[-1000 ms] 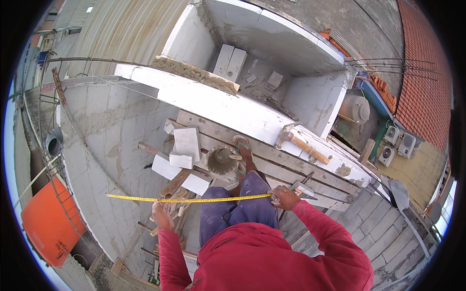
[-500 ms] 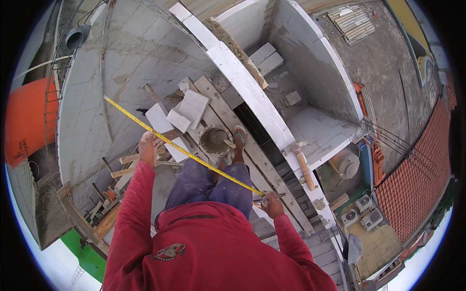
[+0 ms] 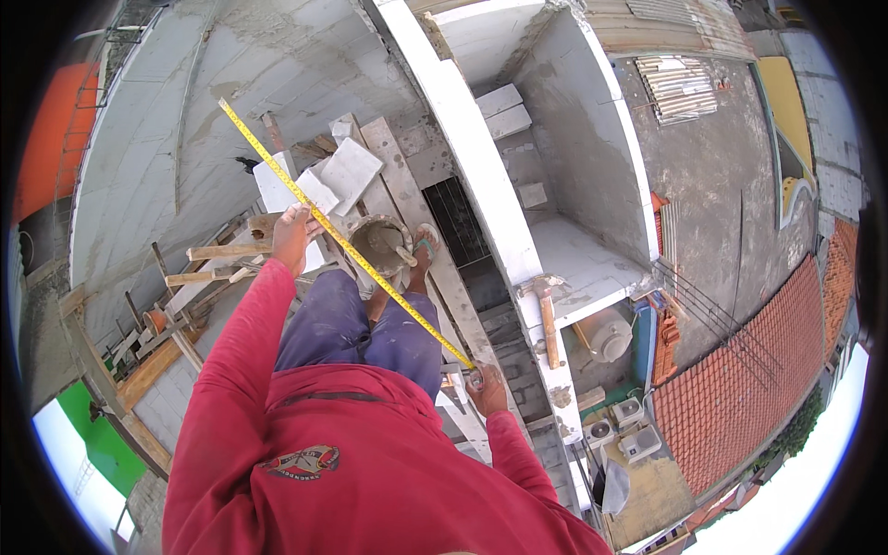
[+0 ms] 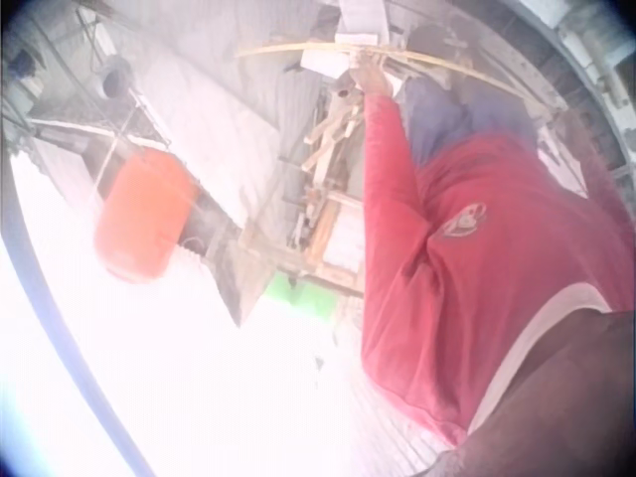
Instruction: The person applies mortar to a wall using a trowel, then places a white tile onto the mortar and taps it into place with a hammer. The person also uses a tape measure to check dimensions on the wall.
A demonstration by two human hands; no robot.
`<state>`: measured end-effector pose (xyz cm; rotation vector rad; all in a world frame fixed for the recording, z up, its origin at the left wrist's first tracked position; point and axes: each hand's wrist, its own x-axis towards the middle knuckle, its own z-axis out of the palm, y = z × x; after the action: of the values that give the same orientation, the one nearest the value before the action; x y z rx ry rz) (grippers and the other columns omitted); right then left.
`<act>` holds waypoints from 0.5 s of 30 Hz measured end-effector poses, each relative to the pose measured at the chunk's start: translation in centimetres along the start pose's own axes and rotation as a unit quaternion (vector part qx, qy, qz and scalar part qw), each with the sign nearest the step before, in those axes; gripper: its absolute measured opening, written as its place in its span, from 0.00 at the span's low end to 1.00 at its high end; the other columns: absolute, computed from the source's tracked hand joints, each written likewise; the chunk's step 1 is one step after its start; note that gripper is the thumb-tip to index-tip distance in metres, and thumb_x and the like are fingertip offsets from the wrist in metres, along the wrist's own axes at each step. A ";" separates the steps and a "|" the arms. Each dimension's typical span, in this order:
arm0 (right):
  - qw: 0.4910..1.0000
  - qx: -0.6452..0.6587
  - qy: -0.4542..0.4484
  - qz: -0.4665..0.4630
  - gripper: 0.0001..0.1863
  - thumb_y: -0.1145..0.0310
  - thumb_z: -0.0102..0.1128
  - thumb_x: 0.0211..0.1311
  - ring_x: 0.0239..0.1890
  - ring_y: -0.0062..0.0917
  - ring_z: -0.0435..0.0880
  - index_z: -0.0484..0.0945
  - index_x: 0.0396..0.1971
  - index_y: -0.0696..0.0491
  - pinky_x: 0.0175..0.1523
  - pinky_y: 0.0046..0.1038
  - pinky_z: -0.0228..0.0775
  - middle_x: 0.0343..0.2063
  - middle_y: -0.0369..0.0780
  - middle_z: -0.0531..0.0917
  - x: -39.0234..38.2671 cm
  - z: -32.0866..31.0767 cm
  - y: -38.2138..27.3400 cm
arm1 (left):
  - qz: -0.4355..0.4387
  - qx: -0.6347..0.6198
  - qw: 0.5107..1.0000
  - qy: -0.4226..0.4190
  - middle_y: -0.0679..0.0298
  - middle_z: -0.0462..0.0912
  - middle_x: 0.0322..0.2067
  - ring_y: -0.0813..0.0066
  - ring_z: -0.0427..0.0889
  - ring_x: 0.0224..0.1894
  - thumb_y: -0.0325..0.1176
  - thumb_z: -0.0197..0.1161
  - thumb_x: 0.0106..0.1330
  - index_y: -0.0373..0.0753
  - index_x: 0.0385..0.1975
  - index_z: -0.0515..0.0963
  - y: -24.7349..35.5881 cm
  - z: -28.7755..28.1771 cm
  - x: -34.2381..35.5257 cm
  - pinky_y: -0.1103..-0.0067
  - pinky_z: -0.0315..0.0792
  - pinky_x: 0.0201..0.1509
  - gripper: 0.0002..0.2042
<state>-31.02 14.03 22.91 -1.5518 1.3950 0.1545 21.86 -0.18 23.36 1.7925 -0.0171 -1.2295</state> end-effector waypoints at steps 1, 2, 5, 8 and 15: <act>1.000 0.000 -0.005 0.013 0.28 0.69 0.70 0.55 0.48 0.42 0.81 0.75 0.57 0.50 0.52 0.39 0.75 0.44 0.46 0.80 -0.1 0.2 0.1 | 0.004 0.009 1.000 0.000 0.57 0.81 0.47 0.66 0.83 0.49 0.37 0.51 0.78 0.35 0.54 0.72 0.0 -0.4 0.5 0.71 0.77 0.56 0.14; 1.000 0.015 -0.023 0.012 0.27 0.65 0.71 0.55 0.49 0.45 0.80 0.75 0.56 0.51 0.54 0.40 0.74 0.45 0.47 0.80 0.0 0.3 0.3 | 0.007 0.018 1.000 0.000 0.58 0.82 0.46 0.67 0.84 0.48 0.37 0.51 0.78 0.35 0.53 0.72 0.1 -0.8 1.1 0.71 0.77 0.55 0.13; 0.996 -0.089 0.012 0.009 0.28 0.60 0.72 0.55 0.51 0.47 0.79 0.75 0.56 0.52 0.55 0.40 0.73 0.46 0.48 0.80 -1.1 1.5 1.9 | 0.014 0.033 0.999 0.006 0.60 0.83 0.44 0.70 0.84 0.45 0.36 0.51 0.78 0.35 0.52 0.73 0.0 0.3 1.7 0.72 0.77 0.54 0.13; 0.998 -0.037 -0.014 0.043 0.29 0.58 0.72 0.55 0.54 0.47 0.78 0.75 0.55 0.53 0.57 0.40 0.73 0.49 0.49 0.78 -1.8 0.1 1.1 | 0.031 0.034 0.999 -0.010 0.61 0.83 0.43 0.70 0.84 0.45 0.37 0.51 0.78 0.35 0.52 0.73 0.2 0.3 3.0 0.73 0.77 0.53 0.13; 0.998 -0.012 0.036 0.049 0.28 0.65 0.71 0.55 0.51 0.47 0.79 0.75 0.57 0.51 0.54 0.43 0.75 0.48 0.49 0.78 -5.9 0.3 5.9 | 0.042 0.043 0.998 -0.034 0.57 0.80 0.48 0.64 0.83 0.50 0.37 0.51 0.78 0.34 0.54 0.71 2.1 3.2 6.7 0.69 0.77 0.58 0.14</act>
<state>-37.53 19.25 23.31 -1.5207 1.5320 0.1771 23.82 -6.66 19.70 1.8033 -0.1856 -1.2448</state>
